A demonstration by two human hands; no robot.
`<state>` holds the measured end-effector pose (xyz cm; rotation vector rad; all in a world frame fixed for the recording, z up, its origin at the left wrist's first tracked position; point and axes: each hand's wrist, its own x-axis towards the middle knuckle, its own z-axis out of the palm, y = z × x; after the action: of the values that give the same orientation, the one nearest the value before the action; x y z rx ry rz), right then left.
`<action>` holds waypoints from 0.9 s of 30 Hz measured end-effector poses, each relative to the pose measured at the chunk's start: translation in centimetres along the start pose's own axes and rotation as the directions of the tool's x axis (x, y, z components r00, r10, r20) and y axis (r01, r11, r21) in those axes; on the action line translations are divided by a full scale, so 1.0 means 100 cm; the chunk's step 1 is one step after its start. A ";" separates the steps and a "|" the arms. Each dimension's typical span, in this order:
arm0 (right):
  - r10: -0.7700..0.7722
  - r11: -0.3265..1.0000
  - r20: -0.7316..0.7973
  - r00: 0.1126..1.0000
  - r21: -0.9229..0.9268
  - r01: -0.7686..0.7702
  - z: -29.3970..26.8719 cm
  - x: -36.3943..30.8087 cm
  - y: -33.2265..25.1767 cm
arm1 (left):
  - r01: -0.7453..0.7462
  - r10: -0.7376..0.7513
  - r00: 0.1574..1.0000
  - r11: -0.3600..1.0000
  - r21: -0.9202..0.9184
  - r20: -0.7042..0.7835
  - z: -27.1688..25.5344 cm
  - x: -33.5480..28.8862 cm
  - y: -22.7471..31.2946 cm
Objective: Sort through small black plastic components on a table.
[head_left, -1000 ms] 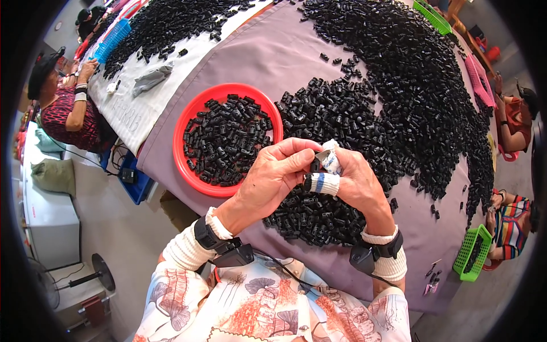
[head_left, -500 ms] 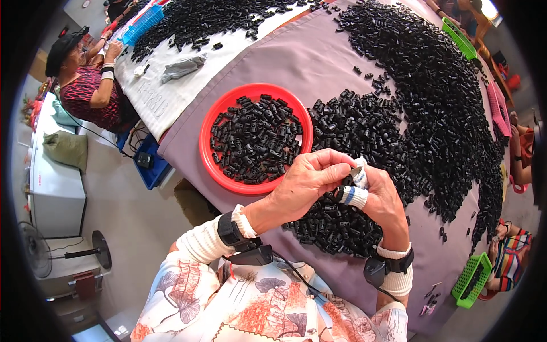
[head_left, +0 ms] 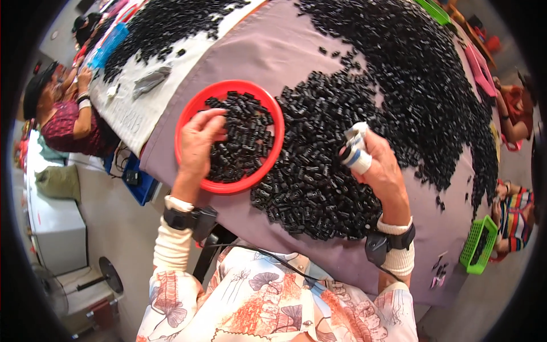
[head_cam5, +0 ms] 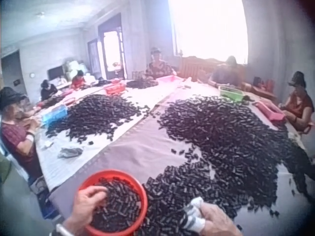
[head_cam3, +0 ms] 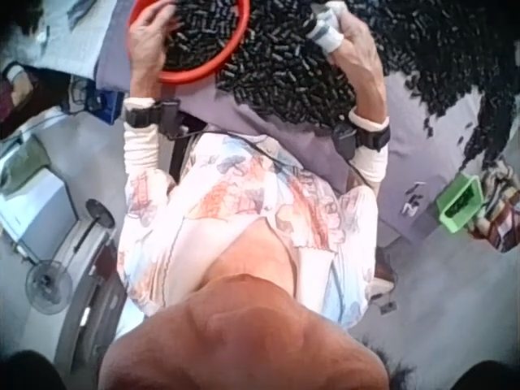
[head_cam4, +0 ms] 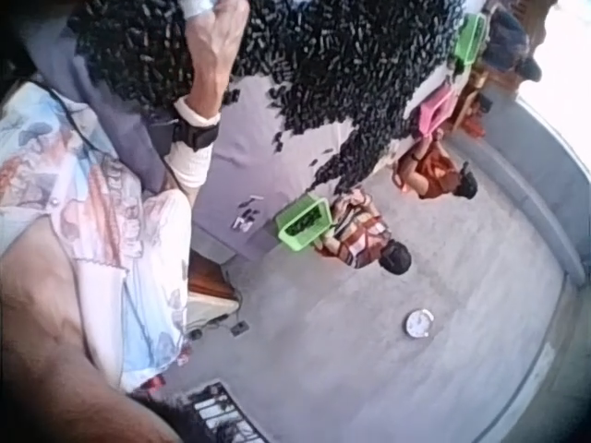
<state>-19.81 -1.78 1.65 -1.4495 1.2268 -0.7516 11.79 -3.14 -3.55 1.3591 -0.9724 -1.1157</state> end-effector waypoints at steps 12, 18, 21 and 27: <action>0.060 0.998 -0.148 0.987 0.045 -0.054 -0.021 -0.011 0.020 | -0.552 0.257 0.773 0.722 0.416 0.579 0.109 -0.054 -0.007; 0.121 0.992 -0.110 0.987 0.057 -0.115 -0.022 -0.021 0.022 | -0.729 0.312 0.675 0.425 0.537 0.669 0.151 -0.056 -0.032; 0.118 0.992 -0.105 0.987 0.055 -0.113 -0.020 -0.021 0.026 | -0.749 0.302 0.653 0.391 0.534 0.695 0.152 -0.054 -0.033; 0.157 0.983 -0.066 0.985 0.104 -0.150 -0.013 -0.022 0.025 | 0.126 -0.154 0.763 0.988 0.090 0.628 0.134 -0.042 -0.011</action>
<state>-22.37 0.07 -0.10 -1.2411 1.3234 -0.7549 -2.22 -2.07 -4.08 1.1048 -1.3964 -1.7438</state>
